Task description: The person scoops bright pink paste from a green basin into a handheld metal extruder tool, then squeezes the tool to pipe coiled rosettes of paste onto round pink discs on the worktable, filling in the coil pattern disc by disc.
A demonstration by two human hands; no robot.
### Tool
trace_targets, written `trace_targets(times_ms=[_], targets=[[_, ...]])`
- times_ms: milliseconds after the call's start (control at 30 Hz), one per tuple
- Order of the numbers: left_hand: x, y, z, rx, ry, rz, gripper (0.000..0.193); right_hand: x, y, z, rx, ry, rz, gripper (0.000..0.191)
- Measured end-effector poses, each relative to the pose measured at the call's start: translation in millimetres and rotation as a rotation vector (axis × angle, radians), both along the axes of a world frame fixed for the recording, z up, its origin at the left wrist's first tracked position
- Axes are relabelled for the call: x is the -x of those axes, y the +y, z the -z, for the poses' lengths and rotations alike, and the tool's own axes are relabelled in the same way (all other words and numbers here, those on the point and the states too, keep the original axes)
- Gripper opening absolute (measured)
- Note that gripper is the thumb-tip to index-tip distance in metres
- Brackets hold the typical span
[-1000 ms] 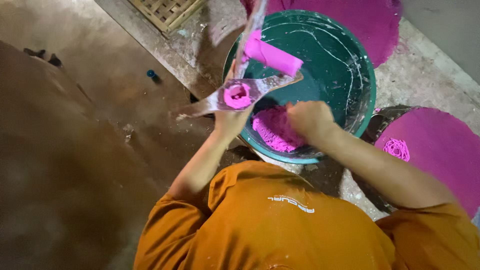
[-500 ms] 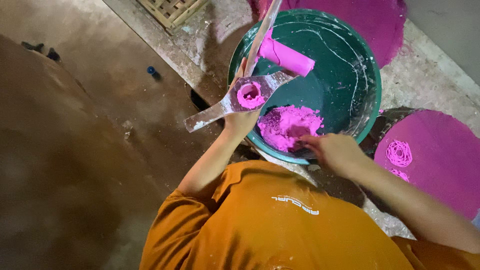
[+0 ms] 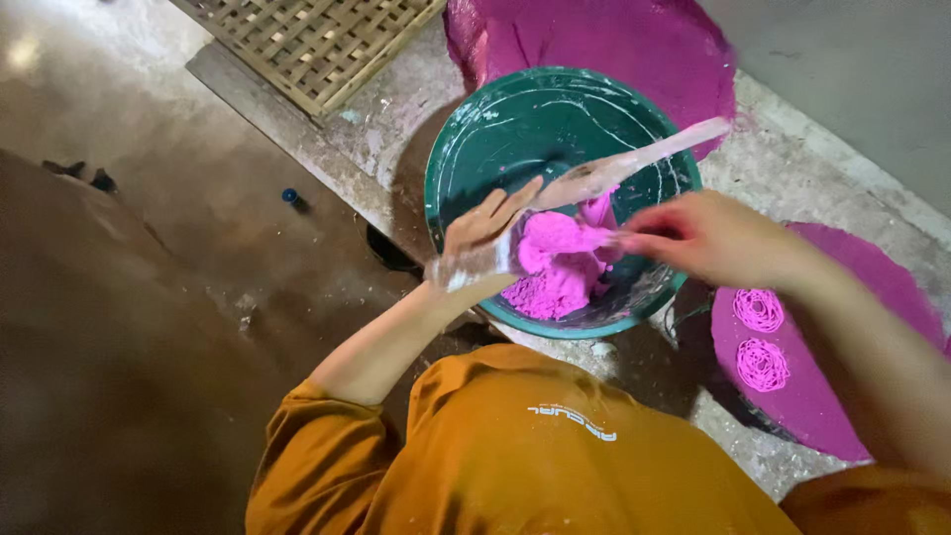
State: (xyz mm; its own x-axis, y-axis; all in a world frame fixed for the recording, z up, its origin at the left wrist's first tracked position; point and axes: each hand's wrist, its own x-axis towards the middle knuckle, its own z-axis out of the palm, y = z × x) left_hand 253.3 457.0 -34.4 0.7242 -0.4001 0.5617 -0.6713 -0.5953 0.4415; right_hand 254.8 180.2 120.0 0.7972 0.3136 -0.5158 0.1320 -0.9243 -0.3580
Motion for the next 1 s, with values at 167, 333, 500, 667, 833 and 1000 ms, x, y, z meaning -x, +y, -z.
trace_targets(times_ms=[167,333,500,667,833,1000], targets=[[11.5,-13.3,5.0,0.245,0.232,0.178,0.056,40.5,67.0,12.9,0.34,-0.681,-0.61,0.018],[21.5,10.4,3.3,0.463,0.651,0.119,0.051,55.3,52.2,-30.7,0.242,-0.842,-0.685,0.035],[-6.6,24.6,-12.1,0.027,0.12,0.011,0.053,57.2,45.0,-79.1,0.502,-0.735,-0.51,0.025],[-2.4,-1.4,-13.0,0.18,0.189,0.205,0.051,44.5,93.0,-26.0,0.354,-0.848,-0.706,0.021],[-1.4,6.4,-14.8,0.141,0.45,0.025,0.045,46.9,68.4,-50.2,0.33,-0.71,-0.585,0.024],[-11.6,34.1,-32.3,-0.009,-0.241,-0.046,0.047,44.3,34.3,-86.8,0.43,-0.733,-0.445,0.023]])
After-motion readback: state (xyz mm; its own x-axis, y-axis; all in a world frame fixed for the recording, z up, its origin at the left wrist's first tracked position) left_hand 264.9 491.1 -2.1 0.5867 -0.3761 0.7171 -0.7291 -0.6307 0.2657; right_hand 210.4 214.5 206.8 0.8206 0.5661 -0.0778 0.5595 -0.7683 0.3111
